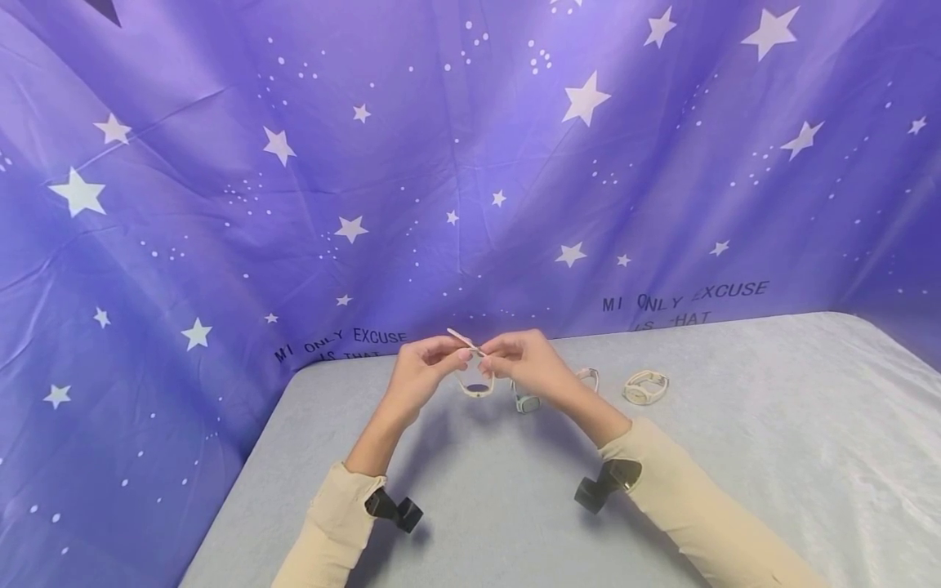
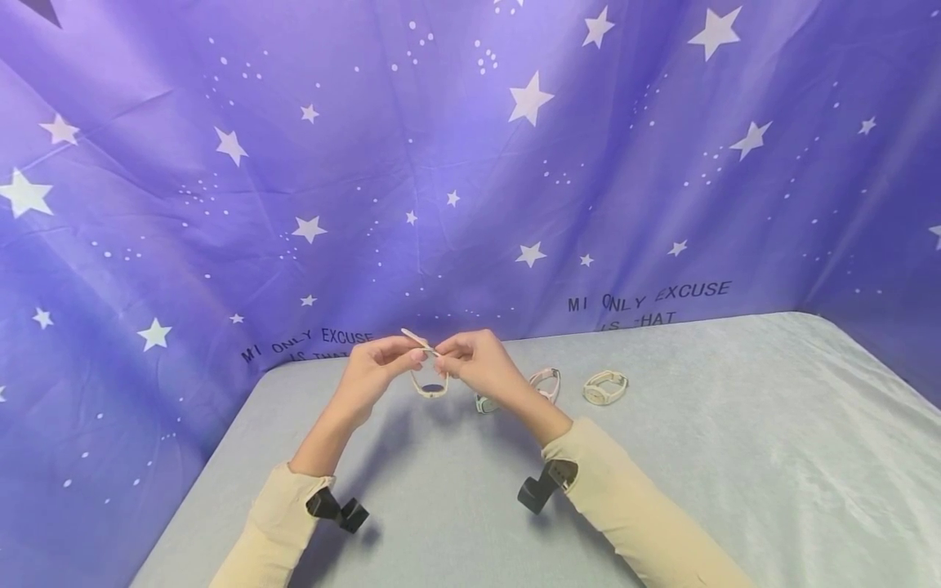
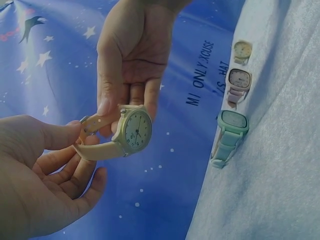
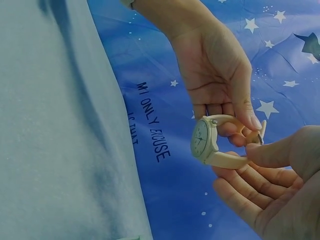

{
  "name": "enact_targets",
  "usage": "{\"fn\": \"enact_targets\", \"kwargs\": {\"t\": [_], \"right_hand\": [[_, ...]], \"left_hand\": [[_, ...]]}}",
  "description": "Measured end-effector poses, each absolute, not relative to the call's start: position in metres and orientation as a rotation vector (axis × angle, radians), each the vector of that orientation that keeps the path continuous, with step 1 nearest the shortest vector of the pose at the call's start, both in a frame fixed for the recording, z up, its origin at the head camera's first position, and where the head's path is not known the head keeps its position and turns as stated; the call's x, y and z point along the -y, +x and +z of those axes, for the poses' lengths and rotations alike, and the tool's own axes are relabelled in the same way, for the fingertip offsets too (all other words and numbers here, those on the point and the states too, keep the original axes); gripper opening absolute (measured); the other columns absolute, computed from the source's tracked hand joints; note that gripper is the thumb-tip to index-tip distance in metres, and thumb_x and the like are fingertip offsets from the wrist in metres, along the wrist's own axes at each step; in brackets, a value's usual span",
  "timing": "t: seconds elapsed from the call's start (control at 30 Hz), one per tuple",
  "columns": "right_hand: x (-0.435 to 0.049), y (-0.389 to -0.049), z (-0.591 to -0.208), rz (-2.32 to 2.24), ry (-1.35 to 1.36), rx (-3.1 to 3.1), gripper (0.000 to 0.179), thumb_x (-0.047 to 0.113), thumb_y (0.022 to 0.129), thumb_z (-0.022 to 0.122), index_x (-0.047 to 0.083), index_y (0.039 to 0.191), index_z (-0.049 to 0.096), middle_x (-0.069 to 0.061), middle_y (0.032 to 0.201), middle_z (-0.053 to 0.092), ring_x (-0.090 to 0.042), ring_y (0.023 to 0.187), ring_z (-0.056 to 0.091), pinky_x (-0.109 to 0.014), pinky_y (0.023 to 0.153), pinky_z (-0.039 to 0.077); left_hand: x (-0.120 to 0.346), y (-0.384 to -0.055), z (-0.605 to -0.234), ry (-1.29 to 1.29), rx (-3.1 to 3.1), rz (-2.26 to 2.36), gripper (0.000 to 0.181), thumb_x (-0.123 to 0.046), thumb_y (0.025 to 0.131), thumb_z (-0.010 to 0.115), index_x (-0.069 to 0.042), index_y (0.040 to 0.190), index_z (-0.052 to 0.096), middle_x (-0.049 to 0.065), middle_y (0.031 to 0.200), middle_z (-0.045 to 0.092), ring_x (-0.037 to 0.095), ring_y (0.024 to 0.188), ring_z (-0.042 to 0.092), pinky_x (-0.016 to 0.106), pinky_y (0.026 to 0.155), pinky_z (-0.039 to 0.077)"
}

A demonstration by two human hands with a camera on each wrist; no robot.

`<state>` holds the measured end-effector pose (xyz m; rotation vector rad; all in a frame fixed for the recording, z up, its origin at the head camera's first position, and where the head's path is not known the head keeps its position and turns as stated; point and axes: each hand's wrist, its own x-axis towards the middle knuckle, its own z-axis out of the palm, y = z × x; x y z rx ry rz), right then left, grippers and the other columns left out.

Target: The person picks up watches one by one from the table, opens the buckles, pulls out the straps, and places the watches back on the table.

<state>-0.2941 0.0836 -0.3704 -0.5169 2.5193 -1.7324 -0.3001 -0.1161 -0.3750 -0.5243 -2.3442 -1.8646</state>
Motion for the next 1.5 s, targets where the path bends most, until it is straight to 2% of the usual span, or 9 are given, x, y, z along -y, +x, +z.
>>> {"fn": "enact_targets", "kwargs": {"t": [0.17, 0.5, 0.73, 0.9, 1.03, 1.27, 1.5], "right_hand": [[-0.085, -0.295, -0.369, -1.729, -0.494, -2.525, 0.017, 0.013, 0.092, 0.073, 0.006, 0.108, 0.076, -0.010, 0.101, 0.079, -0.020, 0.091, 0.074, -0.044, 0.088, 0.060], [-0.087, -0.296, -0.369, -1.766, -0.455, -2.478, 0.016, 0.009, 0.092, 0.072, 0.004, 0.107, 0.074, -0.012, 0.100, 0.078, -0.021, 0.089, 0.074, -0.049, 0.092, 0.059], [-0.087, -0.296, -0.368, -1.797, -0.450, -2.454, 0.016, 0.007, 0.091, 0.072, 0.002, 0.107, 0.073, -0.015, 0.100, 0.077, -0.021, 0.087, 0.074, -0.040, 0.086, 0.062], [-0.087, -0.297, -0.367, -1.815, -0.451, -2.437, 0.017, 0.007, 0.091, 0.072, 0.001, 0.107, 0.073, -0.017, 0.101, 0.077, -0.022, 0.088, 0.074, -0.044, 0.089, 0.061], [-0.087, -0.297, -0.366, -1.819, -0.440, -2.429, 0.017, 0.006, 0.092, 0.071, 0.001, 0.107, 0.072, -0.018, 0.101, 0.077, -0.020, 0.087, 0.074, -0.041, 0.089, 0.062], [-0.087, -0.299, -0.367, -1.841, -0.438, -2.420, 0.017, 0.004, 0.091, 0.071, -0.002, 0.107, 0.071, -0.015, 0.097, 0.077, -0.019, 0.085, 0.073, -0.047, 0.092, 0.061], [-0.087, -0.296, -0.365, -1.858, -0.412, -2.409, 0.019, 0.004, 0.089, 0.072, -0.001, 0.107, 0.071, -0.015, 0.096, 0.076, -0.021, 0.085, 0.072, -0.044, 0.090, 0.061]], "left_hand": [[0.118, -0.300, -0.373, -0.516, 2.339, -1.862, 0.021, -0.004, 0.092, 0.073, 0.009, 0.107, 0.073, 0.023, 0.103, 0.075, 0.010, 0.078, 0.068, 0.024, 0.084, 0.059], [0.121, -0.302, -0.372, -0.465, 2.318, -1.871, 0.022, -0.002, 0.091, 0.073, 0.009, 0.110, 0.073, 0.023, 0.105, 0.075, 0.008, 0.077, 0.069, 0.022, 0.085, 0.059], [0.123, -0.302, -0.370, -0.440, 2.309, -1.874, 0.021, -0.002, 0.092, 0.073, 0.008, 0.110, 0.073, 0.022, 0.106, 0.075, 0.008, 0.077, 0.070, 0.024, 0.086, 0.060], [0.125, -0.303, -0.370, -0.424, 2.304, -1.863, 0.021, -0.003, 0.092, 0.073, 0.007, 0.110, 0.074, 0.018, 0.105, 0.076, 0.008, 0.077, 0.069, 0.022, 0.085, 0.059], [0.126, -0.303, -0.370, -0.415, 2.312, -1.854, 0.022, -0.004, 0.092, 0.073, 0.006, 0.110, 0.074, 0.019, 0.104, 0.076, 0.008, 0.076, 0.069, 0.021, 0.084, 0.058], [0.127, -0.304, -0.370, -0.395, 2.323, -1.855, 0.023, -0.006, 0.092, 0.073, 0.006, 0.112, 0.073, 0.019, 0.103, 0.076, 0.008, 0.076, 0.069, 0.019, 0.083, 0.057], [0.127, -0.303, -0.368, -0.363, 2.317, -1.870, 0.023, -0.005, 0.092, 0.073, 0.006, 0.112, 0.073, 0.017, 0.100, 0.077, 0.008, 0.075, 0.069, 0.020, 0.083, 0.058]]}}
